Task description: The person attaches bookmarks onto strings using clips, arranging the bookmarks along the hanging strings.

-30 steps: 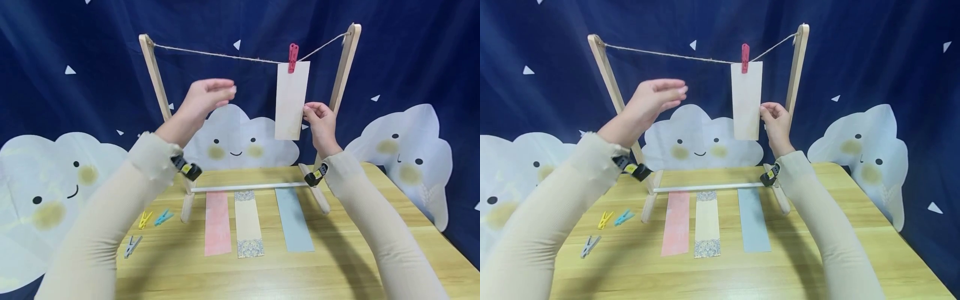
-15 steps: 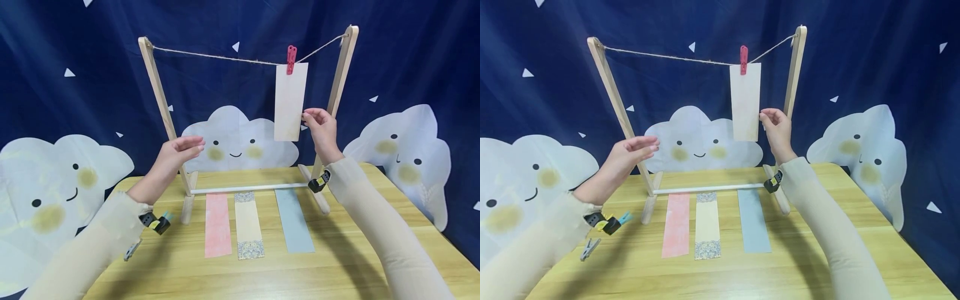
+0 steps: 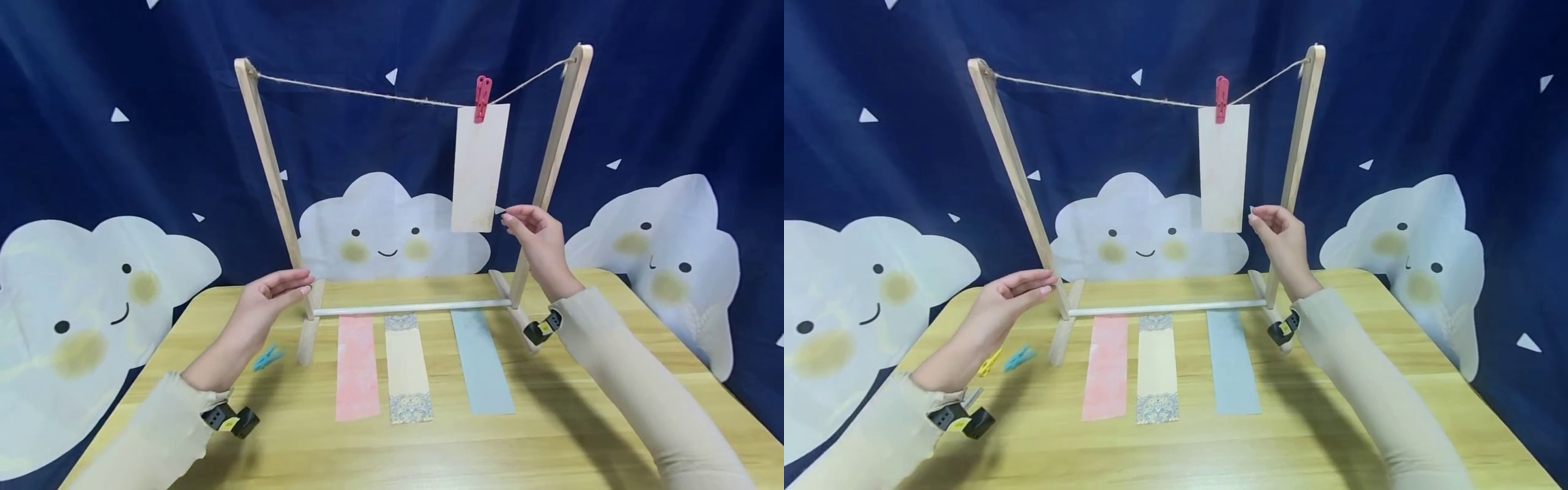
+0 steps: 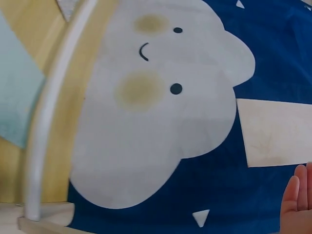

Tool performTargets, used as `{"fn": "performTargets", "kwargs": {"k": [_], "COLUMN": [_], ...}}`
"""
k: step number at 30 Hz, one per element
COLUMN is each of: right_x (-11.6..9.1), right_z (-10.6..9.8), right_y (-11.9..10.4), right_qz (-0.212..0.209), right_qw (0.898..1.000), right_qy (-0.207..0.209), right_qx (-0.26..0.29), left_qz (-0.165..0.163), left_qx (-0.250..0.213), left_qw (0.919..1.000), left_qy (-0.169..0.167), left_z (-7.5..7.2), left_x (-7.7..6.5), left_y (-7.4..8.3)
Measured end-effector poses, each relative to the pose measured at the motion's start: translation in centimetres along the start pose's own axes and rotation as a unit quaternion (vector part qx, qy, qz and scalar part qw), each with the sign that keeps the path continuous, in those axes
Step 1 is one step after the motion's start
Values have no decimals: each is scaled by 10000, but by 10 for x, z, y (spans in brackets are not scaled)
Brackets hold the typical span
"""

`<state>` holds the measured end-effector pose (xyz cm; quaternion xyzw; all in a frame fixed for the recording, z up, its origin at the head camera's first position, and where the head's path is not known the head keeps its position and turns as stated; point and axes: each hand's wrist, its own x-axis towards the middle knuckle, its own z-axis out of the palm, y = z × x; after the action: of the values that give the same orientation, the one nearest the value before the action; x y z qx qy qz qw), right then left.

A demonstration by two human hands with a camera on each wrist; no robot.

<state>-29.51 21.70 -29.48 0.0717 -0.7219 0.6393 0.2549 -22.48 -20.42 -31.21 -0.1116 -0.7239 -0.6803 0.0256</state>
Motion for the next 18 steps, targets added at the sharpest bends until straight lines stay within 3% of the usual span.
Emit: {"fn": "performTargets", "kwargs": {"k": [7, 14, 18], "right_x": [-25, -51, -65], "right_z": [-14, -25, -27], "right_y": [20, 43, 54], "right_qz": [348, 892, 1303], "right_qw": [9986, 9940, 9869], "right_qy": [-165, -616, -949], "right_qx": [361, -135, -45], "left_qz": [-238, -381, -519], "left_qx": [-63, -42, 87], "left_qw": [9995, 9989, 9979], "left_qy": [215, 288, 374], "left_z": [-13, -27, -33], "left_x": [-15, -28, -32], "left_y": [-24, -44, -52]}}
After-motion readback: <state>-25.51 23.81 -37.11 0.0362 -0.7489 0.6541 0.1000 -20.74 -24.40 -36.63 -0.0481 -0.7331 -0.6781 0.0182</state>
